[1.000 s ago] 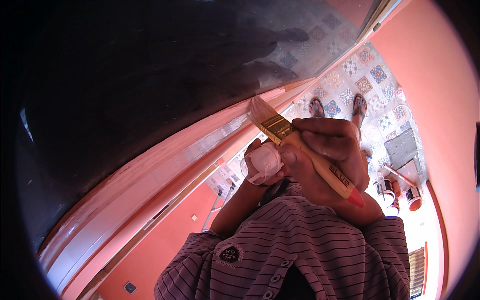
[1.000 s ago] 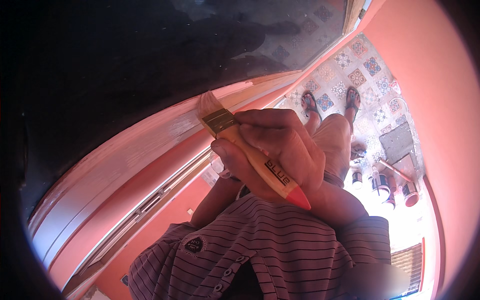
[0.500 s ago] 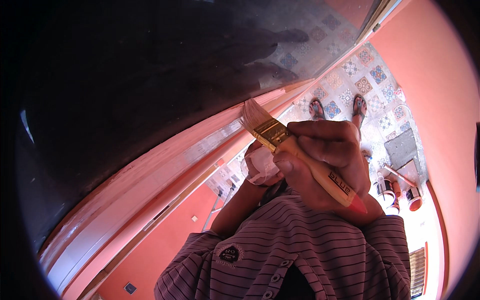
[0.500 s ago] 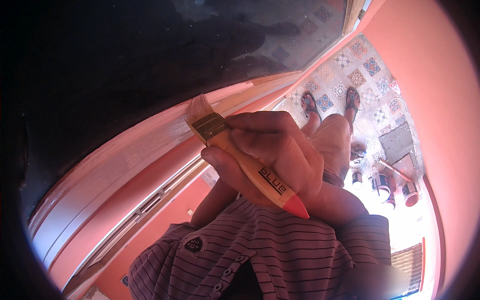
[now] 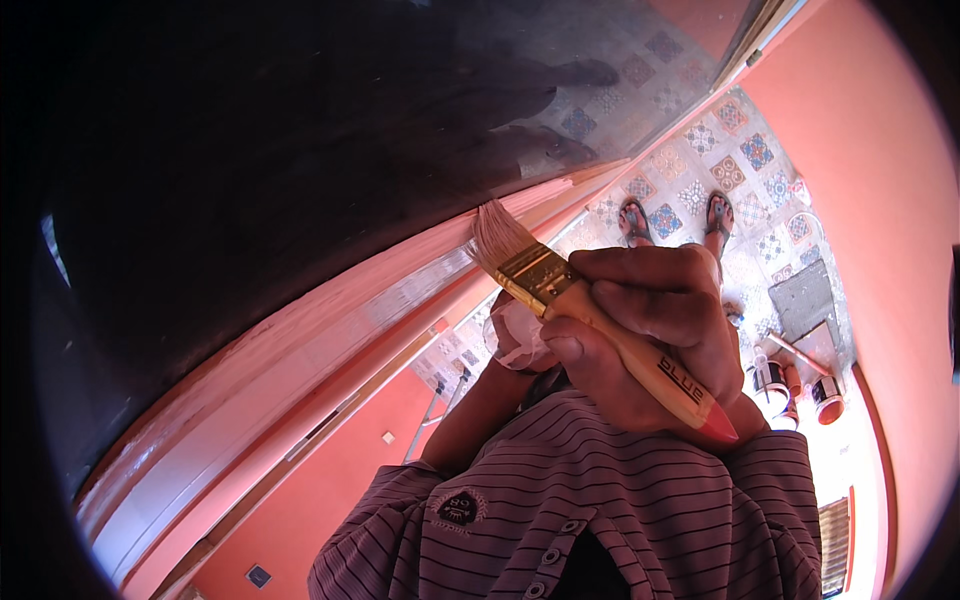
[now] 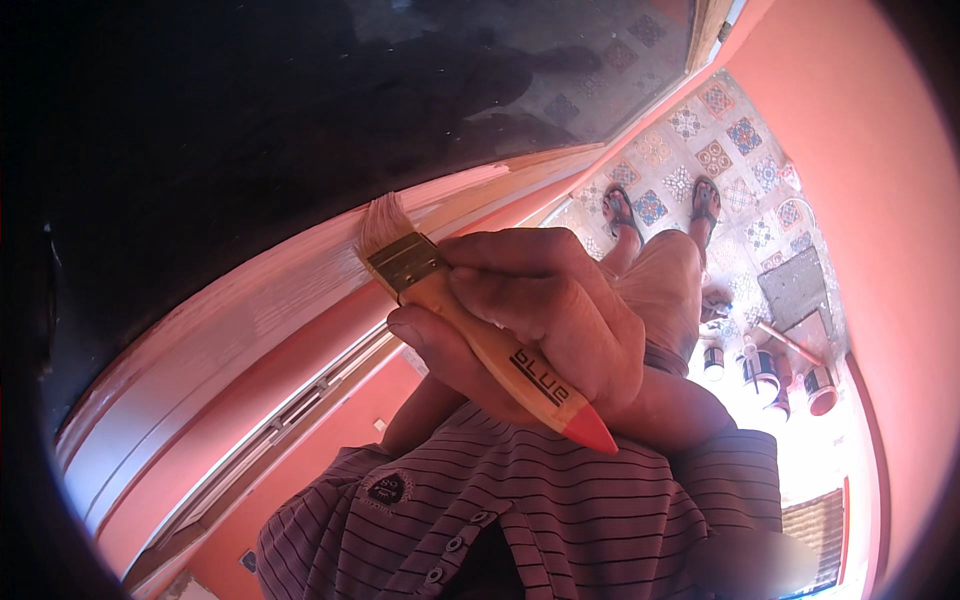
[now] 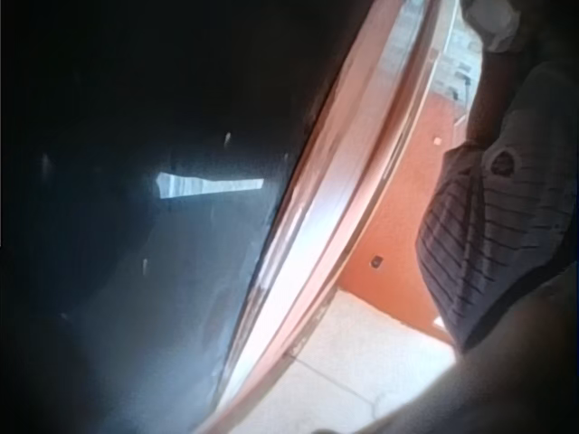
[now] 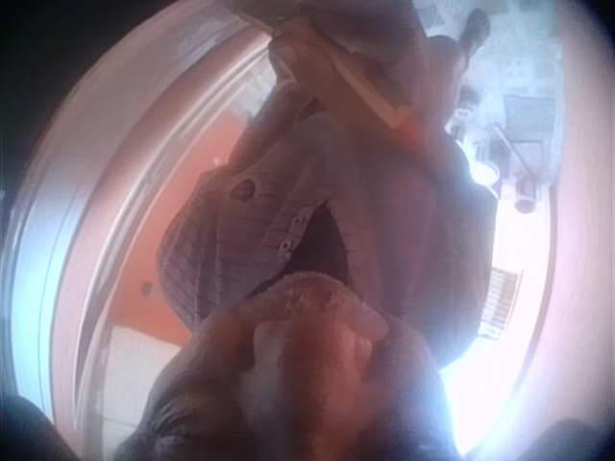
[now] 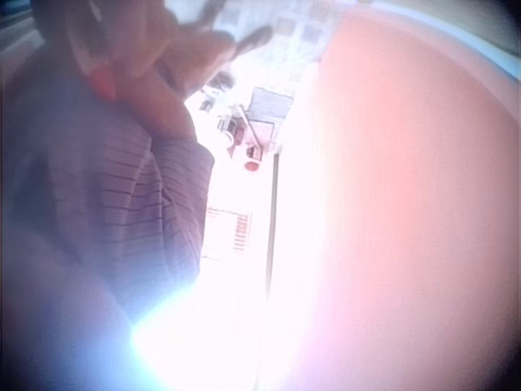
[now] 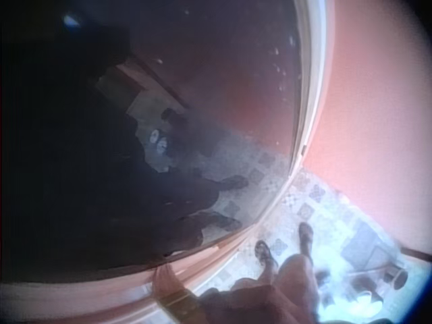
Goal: The person paints white trim on a ceiling or high wall using a paintbrush and a small container of white paint. They repeatedly dip the brush and apply paint to the edges of a dark panel, working along the length of the trim.
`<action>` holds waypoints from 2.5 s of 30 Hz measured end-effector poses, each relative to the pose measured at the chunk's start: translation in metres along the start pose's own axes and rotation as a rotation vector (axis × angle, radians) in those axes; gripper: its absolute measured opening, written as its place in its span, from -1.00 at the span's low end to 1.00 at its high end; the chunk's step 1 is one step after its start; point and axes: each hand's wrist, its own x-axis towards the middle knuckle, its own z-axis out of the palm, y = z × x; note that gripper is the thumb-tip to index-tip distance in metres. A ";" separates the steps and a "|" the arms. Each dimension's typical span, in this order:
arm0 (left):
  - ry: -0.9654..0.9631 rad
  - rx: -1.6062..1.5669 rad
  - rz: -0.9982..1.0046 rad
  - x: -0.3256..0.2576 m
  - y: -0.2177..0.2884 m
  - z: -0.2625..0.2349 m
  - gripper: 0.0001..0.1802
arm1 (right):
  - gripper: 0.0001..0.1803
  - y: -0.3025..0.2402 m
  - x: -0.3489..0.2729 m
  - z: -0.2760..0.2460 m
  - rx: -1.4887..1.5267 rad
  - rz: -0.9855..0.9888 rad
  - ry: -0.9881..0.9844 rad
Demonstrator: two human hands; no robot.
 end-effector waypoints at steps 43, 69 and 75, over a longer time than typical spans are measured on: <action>0.117 0.464 0.072 -0.022 0.002 -0.008 -0.37 | -0.65 0.029 -0.030 -0.014 -0.147 -0.044 -0.003; -0.148 0.095 -0.057 -0.009 -0.003 -0.002 -0.39 | -0.67 0.077 -0.035 0.001 -0.283 -0.030 0.225; -0.129 0.097 -0.056 -0.011 -0.002 -0.004 -0.40 | -0.71 0.087 -0.032 -0.006 -0.242 0.044 0.238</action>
